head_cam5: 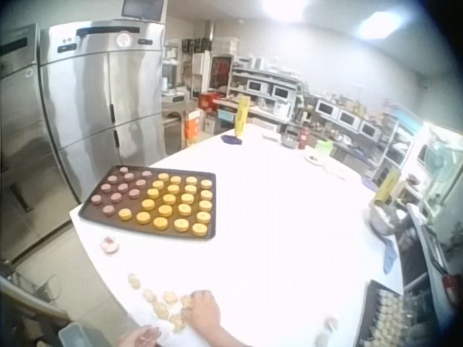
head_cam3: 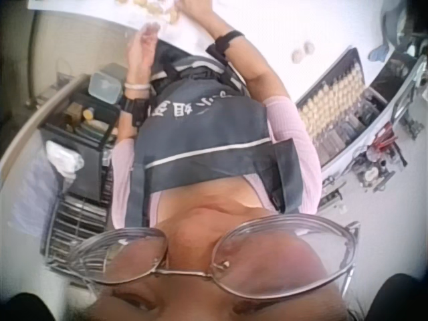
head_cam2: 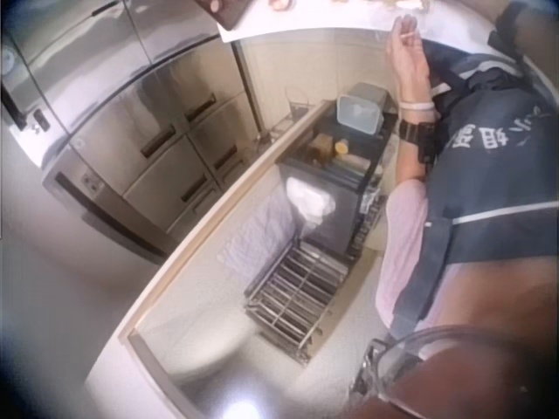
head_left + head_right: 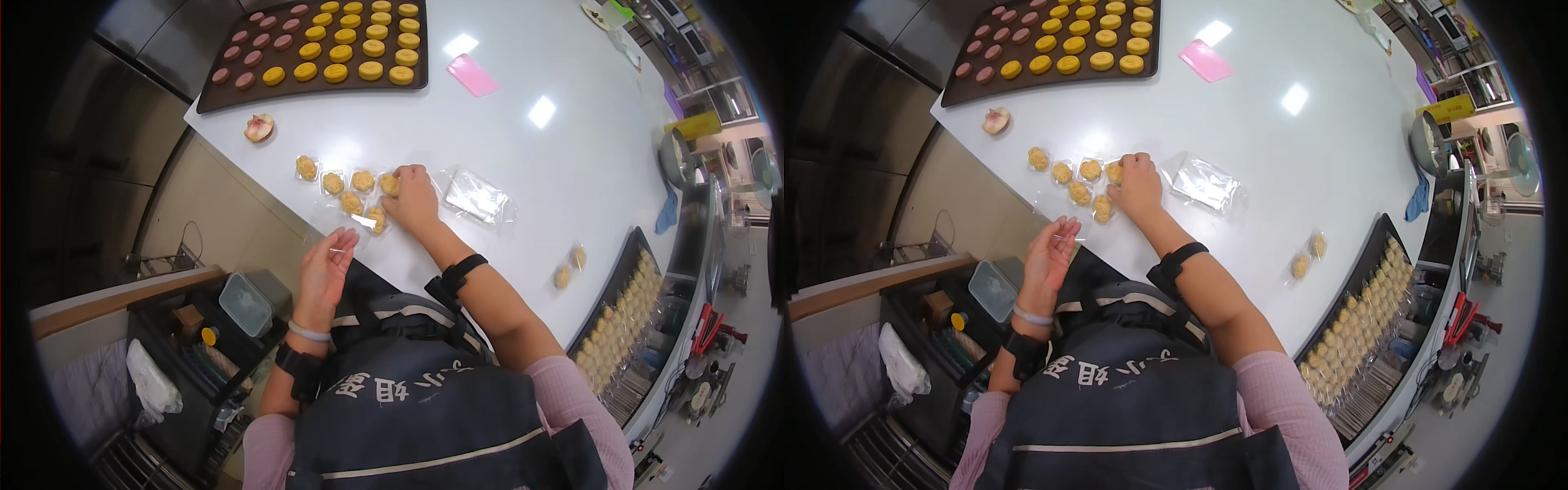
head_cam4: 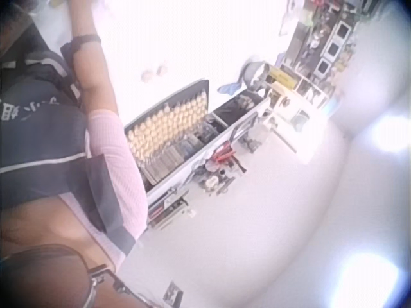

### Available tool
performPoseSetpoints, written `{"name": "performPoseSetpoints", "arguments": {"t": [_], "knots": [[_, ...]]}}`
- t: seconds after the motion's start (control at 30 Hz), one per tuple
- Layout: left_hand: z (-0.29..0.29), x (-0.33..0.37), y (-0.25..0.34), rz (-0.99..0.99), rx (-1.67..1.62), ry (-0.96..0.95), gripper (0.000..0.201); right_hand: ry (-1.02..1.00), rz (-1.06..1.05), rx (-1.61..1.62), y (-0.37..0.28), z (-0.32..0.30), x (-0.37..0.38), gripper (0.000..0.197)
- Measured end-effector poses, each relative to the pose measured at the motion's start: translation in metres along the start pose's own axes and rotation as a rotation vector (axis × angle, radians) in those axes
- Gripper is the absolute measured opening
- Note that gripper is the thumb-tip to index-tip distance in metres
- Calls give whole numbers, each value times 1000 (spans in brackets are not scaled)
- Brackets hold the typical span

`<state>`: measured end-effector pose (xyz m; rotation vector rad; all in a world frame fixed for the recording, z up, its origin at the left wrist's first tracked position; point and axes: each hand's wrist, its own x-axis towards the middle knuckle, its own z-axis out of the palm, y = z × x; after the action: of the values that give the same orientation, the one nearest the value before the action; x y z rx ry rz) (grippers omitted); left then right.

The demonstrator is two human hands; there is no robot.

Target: The person places small pastries into individual clear plastic wrappers by hand and then arranges the wrapped pastries onto a black tray.

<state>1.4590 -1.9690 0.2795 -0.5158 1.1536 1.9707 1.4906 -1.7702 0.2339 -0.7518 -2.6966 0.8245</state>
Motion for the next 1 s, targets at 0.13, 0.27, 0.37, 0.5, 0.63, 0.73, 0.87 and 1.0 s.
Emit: {"name": "performPoseSetpoints", "arguments": {"t": [0.13,0.27,0.37,0.5,0.63,0.73,0.87,1.0], "knots": [[3,5,2,-17,-78,11,25,131,-51,-64,18,0,-2,41],[6,12,3,-60,-113,-24,23,148,-115,-72,31,3,-6,37],[13,15,4,-73,-127,24,25,177,-146,-41,33,4,-9,34],[26,17,6,-72,-154,67,25,212,-213,240,-1,-40,-27,40],[48,7,6,-105,-195,6,27,245,-345,281,-33,-90,-52,44],[67,-6,4,-141,-216,-50,28,304,-380,194,-34,-95,-62,44],[74,-15,1,-146,-158,-132,32,362,-392,86,-36,-102,-73,43],[81,-20,2,-121,-172,-116,22,370,-432,82,-40,-111,-84,40]]}}
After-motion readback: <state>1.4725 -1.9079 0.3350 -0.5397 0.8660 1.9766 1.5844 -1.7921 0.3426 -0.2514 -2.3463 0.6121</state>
